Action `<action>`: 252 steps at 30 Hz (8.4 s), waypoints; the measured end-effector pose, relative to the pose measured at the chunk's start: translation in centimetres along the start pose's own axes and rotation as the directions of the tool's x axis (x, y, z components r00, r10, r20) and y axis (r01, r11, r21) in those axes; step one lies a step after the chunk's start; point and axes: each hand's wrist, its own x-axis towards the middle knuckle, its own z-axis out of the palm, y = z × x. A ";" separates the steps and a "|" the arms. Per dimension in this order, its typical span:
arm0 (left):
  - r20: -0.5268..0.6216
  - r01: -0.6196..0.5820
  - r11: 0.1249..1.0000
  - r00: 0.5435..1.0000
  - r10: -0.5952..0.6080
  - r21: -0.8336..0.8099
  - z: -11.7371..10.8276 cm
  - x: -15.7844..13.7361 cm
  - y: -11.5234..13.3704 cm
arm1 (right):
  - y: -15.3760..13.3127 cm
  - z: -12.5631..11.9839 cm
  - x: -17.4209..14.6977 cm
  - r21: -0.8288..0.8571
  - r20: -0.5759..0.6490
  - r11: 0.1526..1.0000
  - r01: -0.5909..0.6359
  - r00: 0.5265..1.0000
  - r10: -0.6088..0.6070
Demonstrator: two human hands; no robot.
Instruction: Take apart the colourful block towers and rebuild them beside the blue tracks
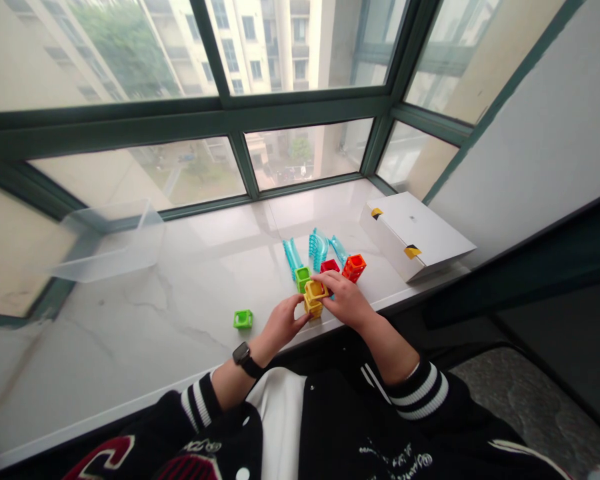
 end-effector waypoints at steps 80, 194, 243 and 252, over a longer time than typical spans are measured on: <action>-0.194 0.293 0.941 0.946 -0.259 0.169 -10.8 -8.9 -10.9 | -0.4 -0.6 -0.6 -0.102 0.114 0.994 0.032 0.993 -0.021; -0.133 0.017 0.991 0.991 -0.034 -0.133 -2.4 6.1 -1.5 | 3.0 -1.6 7.9 -0.210 0.190 0.957 0.199 0.969 -0.160; -0.128 -0.003 0.980 0.992 -0.023 -0.196 -2.5 6.1 -1.0 | 4.9 -0.2 8.5 -0.250 0.230 0.949 0.190 0.964 -0.133; -0.120 0.001 0.988 0.993 -0.020 -0.154 -2.6 5.8 -1.4 | 4.8 -0.4 8.5 -0.236 0.226 0.954 0.186 0.965 -0.133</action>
